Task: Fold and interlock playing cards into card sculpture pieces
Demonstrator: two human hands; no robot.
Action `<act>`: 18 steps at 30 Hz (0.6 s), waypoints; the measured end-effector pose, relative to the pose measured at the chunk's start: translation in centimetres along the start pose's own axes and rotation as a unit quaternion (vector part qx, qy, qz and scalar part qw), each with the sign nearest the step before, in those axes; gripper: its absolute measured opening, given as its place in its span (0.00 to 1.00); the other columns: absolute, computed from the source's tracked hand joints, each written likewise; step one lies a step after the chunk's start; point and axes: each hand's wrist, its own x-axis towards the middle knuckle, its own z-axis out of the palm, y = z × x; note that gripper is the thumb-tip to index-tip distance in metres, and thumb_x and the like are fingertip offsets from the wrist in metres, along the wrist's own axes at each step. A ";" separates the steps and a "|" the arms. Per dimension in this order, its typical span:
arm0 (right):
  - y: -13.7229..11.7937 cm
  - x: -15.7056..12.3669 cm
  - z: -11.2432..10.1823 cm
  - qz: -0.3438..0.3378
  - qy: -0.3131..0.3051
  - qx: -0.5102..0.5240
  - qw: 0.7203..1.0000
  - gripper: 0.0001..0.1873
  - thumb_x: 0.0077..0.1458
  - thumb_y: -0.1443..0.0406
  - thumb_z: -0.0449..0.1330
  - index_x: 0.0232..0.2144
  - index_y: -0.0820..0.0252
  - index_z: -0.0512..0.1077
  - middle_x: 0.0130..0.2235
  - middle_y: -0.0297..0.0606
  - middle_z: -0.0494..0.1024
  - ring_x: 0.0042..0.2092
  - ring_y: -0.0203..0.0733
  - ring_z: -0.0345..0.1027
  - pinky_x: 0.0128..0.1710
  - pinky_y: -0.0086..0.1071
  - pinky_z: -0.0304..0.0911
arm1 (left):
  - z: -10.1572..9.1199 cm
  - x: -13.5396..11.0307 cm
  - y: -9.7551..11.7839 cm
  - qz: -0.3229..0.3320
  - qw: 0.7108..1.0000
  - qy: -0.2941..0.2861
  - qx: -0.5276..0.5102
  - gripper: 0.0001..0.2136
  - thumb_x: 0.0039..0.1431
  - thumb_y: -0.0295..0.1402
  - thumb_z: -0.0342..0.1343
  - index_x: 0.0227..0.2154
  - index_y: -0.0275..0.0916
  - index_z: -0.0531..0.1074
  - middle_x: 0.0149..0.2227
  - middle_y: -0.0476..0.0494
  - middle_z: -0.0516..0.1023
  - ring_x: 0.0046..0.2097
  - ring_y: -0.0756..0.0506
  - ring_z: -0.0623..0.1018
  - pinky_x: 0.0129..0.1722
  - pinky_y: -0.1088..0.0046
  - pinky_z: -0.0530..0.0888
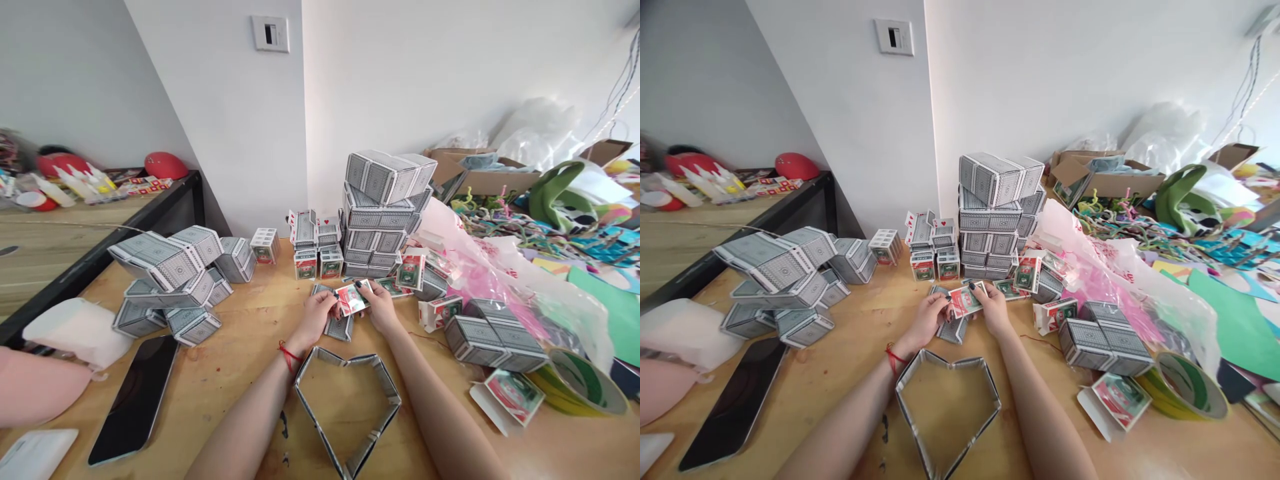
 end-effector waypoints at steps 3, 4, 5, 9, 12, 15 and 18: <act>0.1 0.0 -0.1 0.003 0.011 0.000 1.000 0.18 0.40 0.54 0.65 0.31 0.61 0.71 0.20 0.30 0.70 0.16 0.32 0.58 0.09 0.25 0.53 | -0.1 0.0 -0.1 -0.026 0.998 -0.026 -0.042 0.08 0.46 0.33 0.49 0.16 0.39 0.59 0.17 0.52 0.64 0.20 0.53 0.63 0.22 0.75 0.62; 0.1 0.1 -0.1 0.003 0.015 0.002 1.000 0.19 0.40 0.55 0.65 0.34 0.60 0.71 0.20 0.30 0.70 0.15 0.32 0.58 0.08 0.25 0.53 | -0.2 0.0 0.0 -0.030 0.998 -0.035 -0.050 0.08 0.46 0.32 0.49 0.16 0.39 0.59 0.17 0.52 0.64 0.20 0.53 0.63 0.22 0.75 0.62; 0.1 0.1 -0.1 0.002 0.019 0.005 1.000 0.21 0.40 0.55 0.65 0.36 0.60 0.70 0.21 0.29 0.70 0.15 0.32 0.58 0.08 0.25 0.53 | -0.2 -0.1 0.0 -0.033 0.997 -0.042 -0.054 0.08 0.46 0.32 0.49 0.16 0.39 0.59 0.17 0.52 0.64 0.20 0.53 0.64 0.23 0.75 0.62; 0.1 0.1 -0.1 -0.007 0.021 0.004 1.000 0.24 0.41 0.56 0.65 0.40 0.58 0.67 0.22 0.29 0.69 0.15 0.31 0.58 0.08 0.25 0.54 | -0.2 -0.1 0.1 -0.026 0.997 -0.048 -0.051 0.08 0.46 0.33 0.50 0.17 0.38 0.59 0.17 0.52 0.65 0.21 0.53 0.64 0.23 0.76 0.62; 0.2 0.0 0.0 -0.019 0.024 -0.003 1.000 0.22 0.42 0.56 0.64 0.39 0.57 0.66 0.24 0.30 0.69 0.17 0.33 0.61 0.10 0.26 0.59 | -0.2 0.1 0.2 -0.011 1.000 -0.007 -0.011 0.10 0.48 0.37 0.49 0.18 0.39 0.59 0.17 0.52 0.65 0.20 0.52 0.64 0.23 0.76 0.62; 0.3 -0.2 0.1 -0.030 0.012 0.005 0.999 0.21 0.41 0.57 0.64 0.38 0.54 0.63 0.30 0.32 0.71 0.23 0.37 0.66 0.14 0.29 0.65 | -0.2 0.0 0.2 0.015 0.996 0.045 0.080 0.14 0.50 0.42 0.48 0.18 0.39 0.59 0.16 0.54 0.62 0.19 0.53 0.62 0.21 0.76 0.58; 0.2 -0.5 0.1 -0.034 -0.020 0.017 0.999 0.22 0.41 0.58 0.64 0.38 0.53 0.61 0.33 0.32 0.71 0.27 0.38 0.68 0.17 0.30 0.67 | -0.3 -0.5 0.3 0.078 0.969 0.079 0.220 0.17 0.49 0.45 0.51 0.16 0.38 0.58 0.16 0.54 0.59 0.21 0.53 0.60 0.22 0.76 0.56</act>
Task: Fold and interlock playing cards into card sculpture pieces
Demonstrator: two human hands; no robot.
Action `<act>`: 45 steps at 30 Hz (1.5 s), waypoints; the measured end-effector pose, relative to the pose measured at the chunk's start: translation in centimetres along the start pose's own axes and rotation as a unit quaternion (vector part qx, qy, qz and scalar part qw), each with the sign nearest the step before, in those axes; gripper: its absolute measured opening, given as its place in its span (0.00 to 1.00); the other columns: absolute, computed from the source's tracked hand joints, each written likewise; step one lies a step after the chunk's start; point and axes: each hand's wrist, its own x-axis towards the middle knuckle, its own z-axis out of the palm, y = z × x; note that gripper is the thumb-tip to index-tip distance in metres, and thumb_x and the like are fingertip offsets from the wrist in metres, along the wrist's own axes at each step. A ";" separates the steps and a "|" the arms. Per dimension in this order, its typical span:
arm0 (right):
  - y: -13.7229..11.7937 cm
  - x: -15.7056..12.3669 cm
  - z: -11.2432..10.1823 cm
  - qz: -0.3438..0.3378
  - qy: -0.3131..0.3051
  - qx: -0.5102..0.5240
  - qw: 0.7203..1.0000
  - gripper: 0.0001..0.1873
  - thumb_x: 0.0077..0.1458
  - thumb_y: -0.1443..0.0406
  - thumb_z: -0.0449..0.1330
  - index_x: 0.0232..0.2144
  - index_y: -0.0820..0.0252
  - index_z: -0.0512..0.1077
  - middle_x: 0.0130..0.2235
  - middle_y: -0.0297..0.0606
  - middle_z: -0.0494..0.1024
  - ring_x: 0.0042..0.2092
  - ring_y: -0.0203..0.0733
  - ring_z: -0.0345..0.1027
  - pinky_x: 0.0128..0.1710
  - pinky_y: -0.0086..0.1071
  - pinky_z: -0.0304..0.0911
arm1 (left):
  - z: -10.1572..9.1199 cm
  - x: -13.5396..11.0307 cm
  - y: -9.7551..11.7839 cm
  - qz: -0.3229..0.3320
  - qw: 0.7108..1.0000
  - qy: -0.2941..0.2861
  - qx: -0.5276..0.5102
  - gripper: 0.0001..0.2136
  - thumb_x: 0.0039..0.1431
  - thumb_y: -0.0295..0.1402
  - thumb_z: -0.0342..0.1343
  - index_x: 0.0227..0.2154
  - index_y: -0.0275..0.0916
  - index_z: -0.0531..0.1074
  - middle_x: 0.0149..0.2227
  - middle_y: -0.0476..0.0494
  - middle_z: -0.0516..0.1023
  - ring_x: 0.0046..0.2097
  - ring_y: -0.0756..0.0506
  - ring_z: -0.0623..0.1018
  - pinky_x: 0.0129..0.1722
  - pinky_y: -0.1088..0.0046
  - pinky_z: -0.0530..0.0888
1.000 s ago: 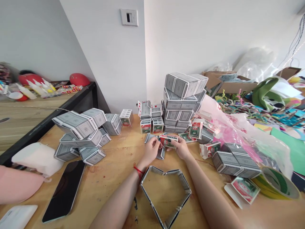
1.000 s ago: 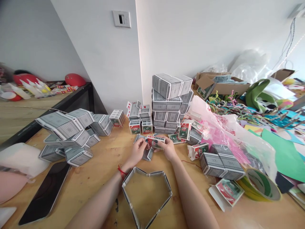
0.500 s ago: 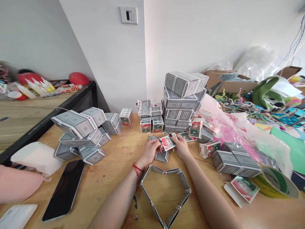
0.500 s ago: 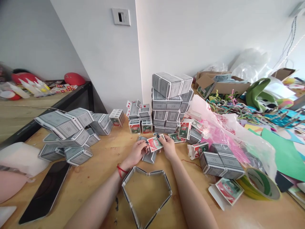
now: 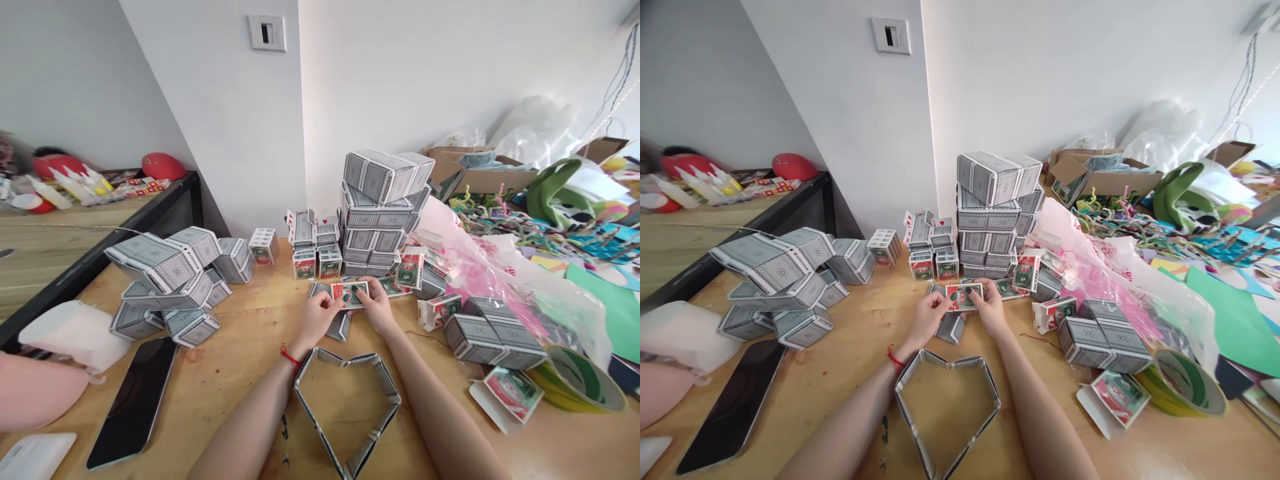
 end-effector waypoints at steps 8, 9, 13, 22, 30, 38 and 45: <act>-0.4 -0.7 0.4 -0.022 -0.066 -0.006 0.998 0.18 0.46 0.59 0.62 0.35 0.53 0.58 0.29 0.28 0.65 0.26 0.35 0.67 0.19 0.33 0.71 | -0.1 -0.4 0.1 0.056 0.963 0.048 0.261 0.19 0.53 0.45 0.48 0.15 0.37 0.58 0.16 0.54 0.61 0.21 0.53 0.60 0.22 0.76 0.52; -0.5 -0.7 0.4 -0.023 -0.067 -0.004 0.997 0.17 0.46 0.59 0.62 0.34 0.53 0.58 0.30 0.28 0.65 0.26 0.35 0.67 0.19 0.34 0.71 | -0.1 -0.3 -0.1 0.061 0.959 0.047 0.273 0.18 0.55 0.44 0.46 0.16 0.38 0.58 0.16 0.53 0.62 0.21 0.53 0.61 0.22 0.76 0.52; -0.5 -0.7 0.4 -0.018 -0.061 -0.004 0.998 0.18 0.45 0.58 0.63 0.34 0.52 0.58 0.31 0.28 0.66 0.27 0.37 0.67 0.19 0.35 0.72 | 0.0 -0.3 -0.4 0.084 0.939 0.048 0.330 0.16 0.59 0.41 0.42 0.20 0.38 0.62 0.19 0.50 0.68 0.22 0.52 0.65 0.23 0.75 0.53; -0.1 -0.5 0.3 -0.014 -0.060 -0.025 0.998 0.18 0.46 0.59 0.63 0.35 0.52 0.57 0.28 0.27 0.66 0.24 0.36 0.67 0.18 0.35 0.71 | 0.1 -0.7 -0.3 0.099 0.903 0.080 0.411 0.09 0.57 0.36 0.45 0.27 0.40 0.66 0.27 0.47 0.74 0.27 0.49 0.71 0.24 0.75 0.56; -0.1 -0.6 0.4 -0.016 -0.062 -0.037 0.997 0.18 0.45 0.58 0.63 0.35 0.52 0.58 0.29 0.28 0.65 0.24 0.35 0.66 0.18 0.34 0.71 | 0.1 -0.9 -0.2 0.102 0.871 0.098 0.471 0.06 0.53 0.34 0.48 0.25 0.40 0.68 0.26 0.46 0.75 0.28 0.46 0.73 0.24 0.73 0.56; -0.4 -0.6 0.4 -0.017 -0.074 -0.060 0.995 0.18 0.45 0.58 0.62 0.34 0.53 0.58 0.31 0.29 0.64 0.27 0.36 0.65 0.18 0.33 0.70 | 0.0 -0.8 -0.1 0.127 0.857 0.099 0.490 0.12 0.58 0.37 0.44 0.25 0.40 0.68 0.25 0.45 0.75 0.26 0.47 0.73 0.23 0.72 0.55; -0.5 -0.6 0.3 -0.016 -0.090 -0.085 0.992 0.17 0.45 0.58 0.62 0.36 0.54 0.62 0.35 0.33 0.65 0.31 0.38 0.66 0.19 0.33 0.71 | -0.1 -0.5 -1.0 0.173 0.854 0.095 0.481 0.10 0.58 0.31 0.44 0.24 0.39 0.66 0.25 0.46 0.73 0.28 0.48 0.72 0.25 0.72 0.58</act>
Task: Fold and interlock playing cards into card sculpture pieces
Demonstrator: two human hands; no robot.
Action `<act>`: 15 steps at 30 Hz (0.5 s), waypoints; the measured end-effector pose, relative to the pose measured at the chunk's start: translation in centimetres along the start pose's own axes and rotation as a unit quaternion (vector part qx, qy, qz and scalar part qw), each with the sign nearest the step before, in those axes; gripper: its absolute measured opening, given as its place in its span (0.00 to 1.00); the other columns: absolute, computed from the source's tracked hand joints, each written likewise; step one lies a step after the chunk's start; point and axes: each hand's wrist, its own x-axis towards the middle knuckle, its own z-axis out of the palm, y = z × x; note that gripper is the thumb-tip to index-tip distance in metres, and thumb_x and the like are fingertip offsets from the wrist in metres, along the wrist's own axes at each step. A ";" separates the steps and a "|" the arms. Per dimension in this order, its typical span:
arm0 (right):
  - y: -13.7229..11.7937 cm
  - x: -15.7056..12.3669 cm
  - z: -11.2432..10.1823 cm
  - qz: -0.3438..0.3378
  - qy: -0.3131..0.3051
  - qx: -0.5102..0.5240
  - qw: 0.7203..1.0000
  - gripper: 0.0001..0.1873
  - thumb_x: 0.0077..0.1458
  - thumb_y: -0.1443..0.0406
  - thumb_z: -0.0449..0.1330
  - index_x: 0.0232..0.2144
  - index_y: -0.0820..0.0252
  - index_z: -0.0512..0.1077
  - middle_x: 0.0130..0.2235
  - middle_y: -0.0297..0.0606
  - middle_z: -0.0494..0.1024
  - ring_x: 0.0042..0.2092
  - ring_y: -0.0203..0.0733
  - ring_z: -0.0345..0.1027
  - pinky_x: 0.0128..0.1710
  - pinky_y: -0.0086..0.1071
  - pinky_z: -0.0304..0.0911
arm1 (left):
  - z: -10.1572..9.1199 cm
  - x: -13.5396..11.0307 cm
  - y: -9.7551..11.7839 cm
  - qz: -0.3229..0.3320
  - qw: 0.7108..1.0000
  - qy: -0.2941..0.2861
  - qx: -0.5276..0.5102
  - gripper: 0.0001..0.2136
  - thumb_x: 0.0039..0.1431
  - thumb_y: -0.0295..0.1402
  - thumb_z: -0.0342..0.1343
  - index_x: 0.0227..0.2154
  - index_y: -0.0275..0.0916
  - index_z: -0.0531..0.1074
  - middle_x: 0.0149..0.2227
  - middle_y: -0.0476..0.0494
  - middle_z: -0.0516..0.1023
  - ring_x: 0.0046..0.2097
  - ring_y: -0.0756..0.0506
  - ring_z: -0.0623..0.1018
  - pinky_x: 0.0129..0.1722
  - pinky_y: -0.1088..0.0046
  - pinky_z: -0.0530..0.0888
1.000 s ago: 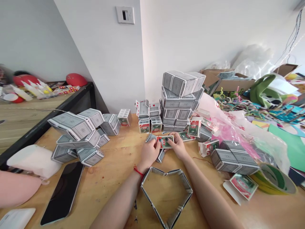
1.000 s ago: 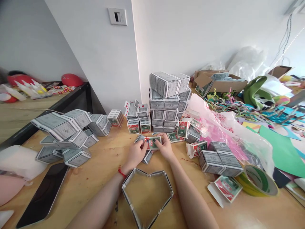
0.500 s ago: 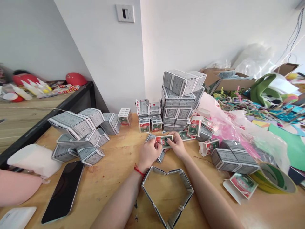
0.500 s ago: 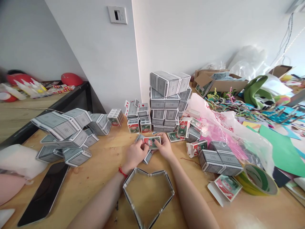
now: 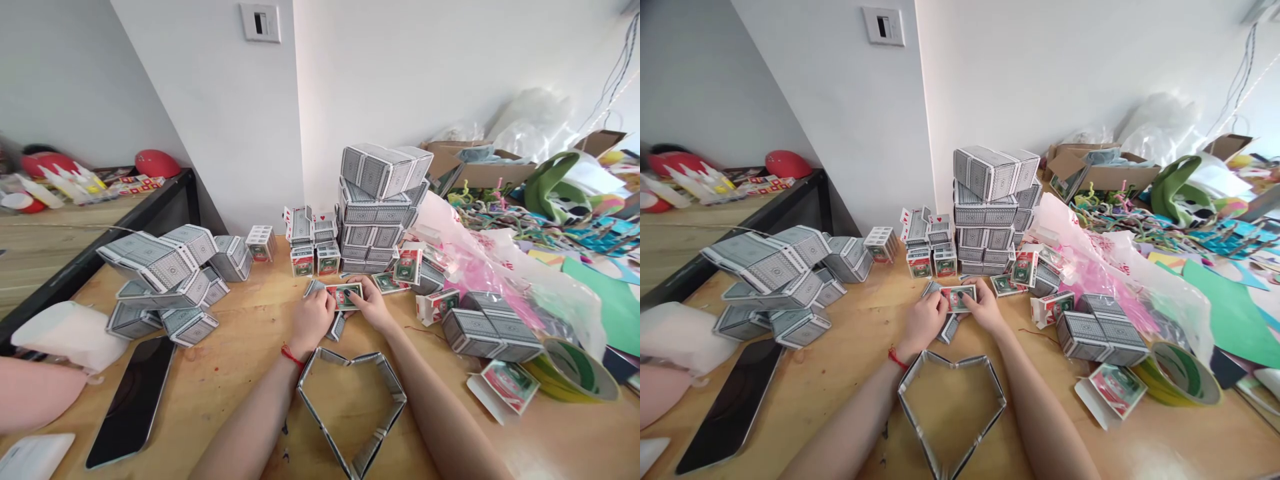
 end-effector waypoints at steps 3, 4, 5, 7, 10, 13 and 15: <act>0.1 0.1 0.0 0.006 -0.002 -0.006 1.000 0.18 0.44 0.59 0.62 0.38 0.54 0.63 0.35 0.34 0.67 0.31 0.39 0.66 0.20 0.32 0.71 | 0.3 0.0 -0.2 0.018 1.000 0.004 -0.014 0.09 0.58 0.29 0.44 0.24 0.39 0.65 0.27 0.46 0.72 0.30 0.48 0.71 0.28 0.73 0.61; 0.1 0.1 0.0 0.008 0.002 -0.004 1.000 0.19 0.44 0.59 0.62 0.39 0.54 0.63 0.34 0.34 0.68 0.31 0.39 0.66 0.20 0.31 0.71 | 0.4 0.0 -0.2 0.025 1.000 0.003 -0.019 0.09 0.58 0.28 0.44 0.24 0.39 0.65 0.28 0.47 0.72 0.31 0.49 0.71 0.28 0.73 0.62; 0.2 0.2 0.0 0.008 0.007 -0.001 1.000 0.20 0.44 0.59 0.62 0.40 0.54 0.63 0.33 0.34 0.68 0.30 0.39 0.66 0.19 0.31 0.70 | 0.4 0.1 -0.2 0.030 0.999 0.001 -0.024 0.09 0.58 0.28 0.44 0.24 0.39 0.65 0.28 0.47 0.71 0.31 0.49 0.71 0.29 0.73 0.62; 0.3 0.2 0.2 0.002 0.022 0.009 1.000 0.20 0.44 0.59 0.62 0.40 0.53 0.63 0.33 0.33 0.68 0.30 0.39 0.67 0.19 0.31 0.70 | 0.5 0.1 -0.3 0.036 0.999 -0.004 -0.031 0.09 0.58 0.27 0.44 0.24 0.39 0.65 0.29 0.46 0.71 0.32 0.49 0.70 0.30 0.73 0.63; 0.3 0.3 0.3 -0.009 0.053 0.022 0.998 0.19 0.44 0.60 0.62 0.40 0.53 0.64 0.33 0.33 0.69 0.29 0.38 0.67 0.18 0.30 0.69 | 0.6 0.1 -0.3 0.037 0.998 -0.012 -0.040 0.09 0.57 0.26 0.43 0.24 0.39 0.64 0.28 0.46 0.70 0.32 0.49 0.70 0.31 0.73 0.65; 0.4 0.3 0.2 -0.008 0.084 0.037 0.996 0.20 0.43 0.60 0.63 0.40 0.52 0.64 0.31 0.32 0.71 0.27 0.37 0.67 0.17 0.30 0.68 | 0.6 0.1 -0.3 0.043 0.997 -0.018 -0.069 0.09 0.56 0.25 0.43 0.24 0.39 0.64 0.27 0.47 0.69 0.32 0.49 0.70 0.33 0.73 0.66; 0.4 0.4 0.0 0.000 0.099 0.045 0.994 0.21 0.42 0.61 0.63 0.40 0.52 0.64 0.31 0.32 0.71 0.25 0.36 0.66 0.16 0.29 0.67 | 0.6 0.1 -0.3 0.047 0.994 -0.019 -0.096 0.09 0.55 0.24 0.44 0.23 0.39 0.63 0.27 0.47 0.68 0.32 0.49 0.70 0.33 0.73 0.66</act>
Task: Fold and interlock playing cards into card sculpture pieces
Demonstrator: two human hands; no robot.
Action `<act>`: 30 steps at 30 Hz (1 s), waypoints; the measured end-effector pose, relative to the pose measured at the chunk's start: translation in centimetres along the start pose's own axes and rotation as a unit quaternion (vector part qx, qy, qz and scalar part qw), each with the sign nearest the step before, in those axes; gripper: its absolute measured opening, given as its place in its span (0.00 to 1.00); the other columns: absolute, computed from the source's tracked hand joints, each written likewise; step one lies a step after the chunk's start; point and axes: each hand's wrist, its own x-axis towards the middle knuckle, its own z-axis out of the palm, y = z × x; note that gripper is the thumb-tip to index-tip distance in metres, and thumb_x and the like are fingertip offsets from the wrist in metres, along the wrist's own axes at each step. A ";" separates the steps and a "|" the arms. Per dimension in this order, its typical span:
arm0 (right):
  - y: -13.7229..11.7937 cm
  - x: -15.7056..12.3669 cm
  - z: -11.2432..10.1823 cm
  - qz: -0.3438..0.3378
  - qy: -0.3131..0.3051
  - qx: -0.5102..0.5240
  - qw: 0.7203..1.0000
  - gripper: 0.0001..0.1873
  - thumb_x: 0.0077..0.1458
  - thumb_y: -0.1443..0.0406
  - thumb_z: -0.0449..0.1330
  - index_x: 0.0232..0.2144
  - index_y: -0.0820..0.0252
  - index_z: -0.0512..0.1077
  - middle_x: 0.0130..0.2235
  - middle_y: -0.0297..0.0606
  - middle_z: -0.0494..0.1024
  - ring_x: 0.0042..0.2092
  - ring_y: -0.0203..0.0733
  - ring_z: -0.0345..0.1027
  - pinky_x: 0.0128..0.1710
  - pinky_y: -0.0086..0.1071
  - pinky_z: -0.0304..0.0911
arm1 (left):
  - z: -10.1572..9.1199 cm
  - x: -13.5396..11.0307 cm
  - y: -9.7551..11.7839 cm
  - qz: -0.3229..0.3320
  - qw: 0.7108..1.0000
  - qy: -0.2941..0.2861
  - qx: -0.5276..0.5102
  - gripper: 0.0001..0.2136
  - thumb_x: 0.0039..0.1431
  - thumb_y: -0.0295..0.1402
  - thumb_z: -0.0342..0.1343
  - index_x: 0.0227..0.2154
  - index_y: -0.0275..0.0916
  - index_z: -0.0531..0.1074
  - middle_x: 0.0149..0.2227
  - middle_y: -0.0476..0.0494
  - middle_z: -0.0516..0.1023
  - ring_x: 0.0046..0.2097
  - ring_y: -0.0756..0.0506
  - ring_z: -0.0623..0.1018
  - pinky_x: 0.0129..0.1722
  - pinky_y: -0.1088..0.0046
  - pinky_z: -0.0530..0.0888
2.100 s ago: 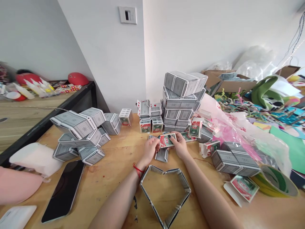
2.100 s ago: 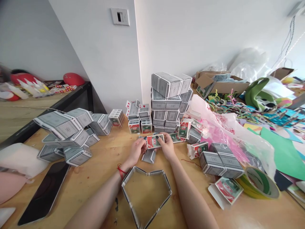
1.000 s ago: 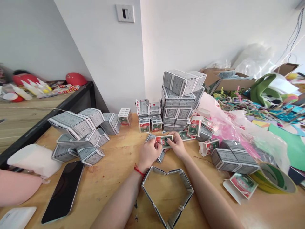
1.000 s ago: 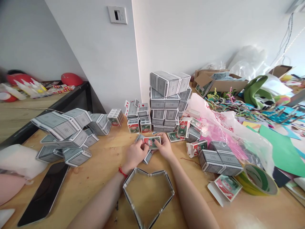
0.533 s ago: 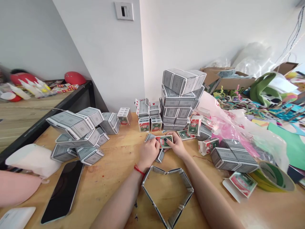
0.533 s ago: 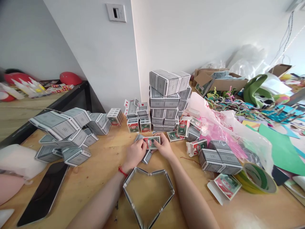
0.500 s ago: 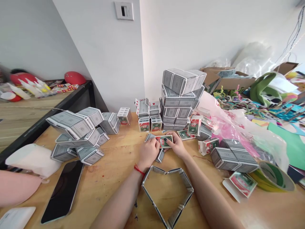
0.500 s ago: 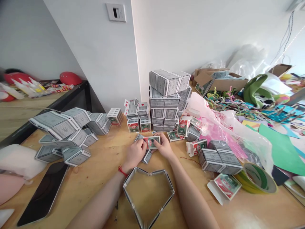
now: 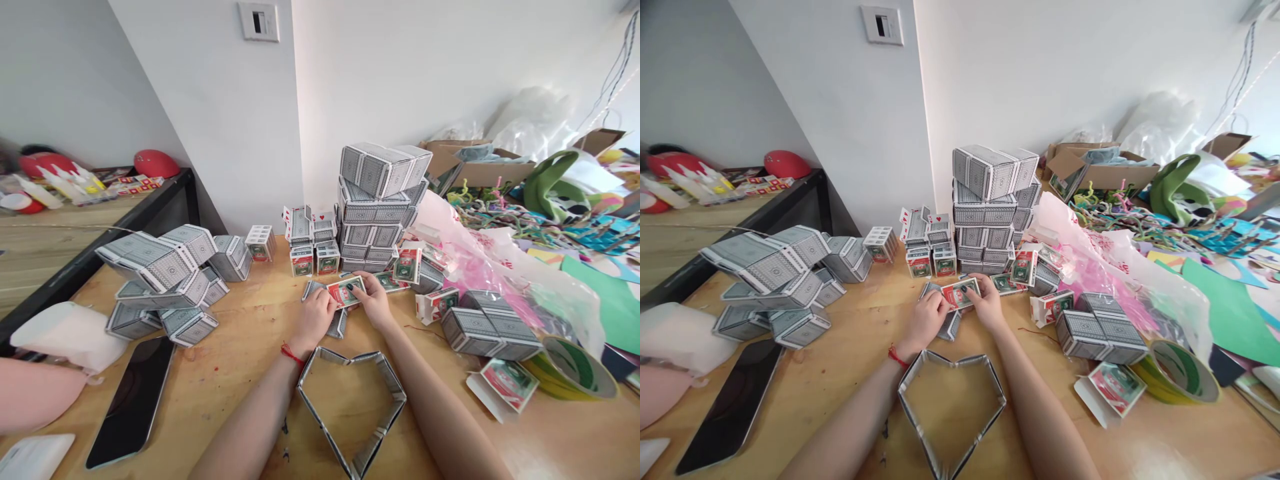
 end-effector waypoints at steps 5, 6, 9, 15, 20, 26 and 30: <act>0.1 0.3 -0.3 0.002 0.037 0.024 0.999 0.22 0.41 0.61 0.64 0.40 0.52 0.65 0.31 0.31 0.71 0.22 0.33 0.63 0.13 0.25 0.62 | 0.0 0.0 0.2 0.014 0.996 0.020 -0.080 0.10 0.57 0.26 0.43 0.21 0.39 0.61 0.26 0.48 0.68 0.32 0.50 0.69 0.33 0.75 0.66; 0.1 0.4 -0.3 -0.001 0.044 0.028 0.999 0.21 0.40 0.61 0.64 0.40 0.53 0.65 0.30 0.30 0.71 0.22 0.32 0.62 0.13 0.25 0.61 | 0.0 0.0 0.2 0.016 0.995 0.024 -0.094 0.10 0.57 0.26 0.42 0.21 0.39 0.60 0.26 0.48 0.67 0.31 0.50 0.69 0.33 0.75 0.66; 0.2 0.5 -0.4 -0.004 0.059 0.032 0.998 0.21 0.40 0.61 0.64 0.39 0.53 0.66 0.29 0.30 0.71 0.21 0.32 0.61 0.12 0.24 0.59 | -0.1 0.1 0.4 0.016 0.992 0.029 -0.124 0.11 0.57 0.26 0.42 0.20 0.39 0.59 0.25 0.48 0.67 0.31 0.51 0.69 0.33 0.75 0.66; 0.4 0.7 -0.6 0.015 0.066 0.044 0.997 0.19 0.40 0.62 0.64 0.38 0.54 0.66 0.26 0.29 0.70 0.20 0.31 0.60 0.12 0.23 0.54 | -0.8 0.4 1.0 -0.009 0.984 0.008 -0.176 0.12 0.57 0.27 0.42 0.19 0.39 0.58 0.24 0.48 0.66 0.30 0.51 0.68 0.32 0.76 0.66; 0.3 0.7 -0.6 0.012 0.061 0.060 0.996 0.22 0.40 0.62 0.64 0.41 0.53 0.66 0.30 0.30 0.71 0.21 0.31 0.60 0.13 0.23 0.56 | -1.0 0.5 1.2 -0.050 0.979 0.009 -0.196 0.13 0.57 0.29 0.43 0.17 0.39 0.57 0.23 0.50 0.66 0.28 0.52 0.67 0.29 0.77 0.65; -0.4 0.2 -0.1 0.026 -0.024 0.090 0.995 0.19 0.41 0.58 0.64 0.38 0.55 0.66 0.38 0.35 0.73 0.32 0.41 0.68 0.23 0.32 0.68 | -0.7 0.5 0.8 -0.156 0.957 0.046 -0.242 0.04 0.54 0.33 0.48 0.27 0.38 0.63 0.27 0.49 0.70 0.29 0.52 0.71 0.29 0.76 0.68; -0.6 0.0 0.1 0.033 -0.056 0.099 0.993 0.18 0.41 0.58 0.65 0.34 0.55 0.65 0.37 0.34 0.73 0.34 0.42 0.69 0.27 0.36 0.70 | -0.6 0.5 0.8 -0.188 0.946 0.079 -0.250 0.10 0.52 0.32 0.50 0.38 0.37 0.63 0.31 0.46 0.72 0.30 0.50 0.73 0.32 0.74 0.70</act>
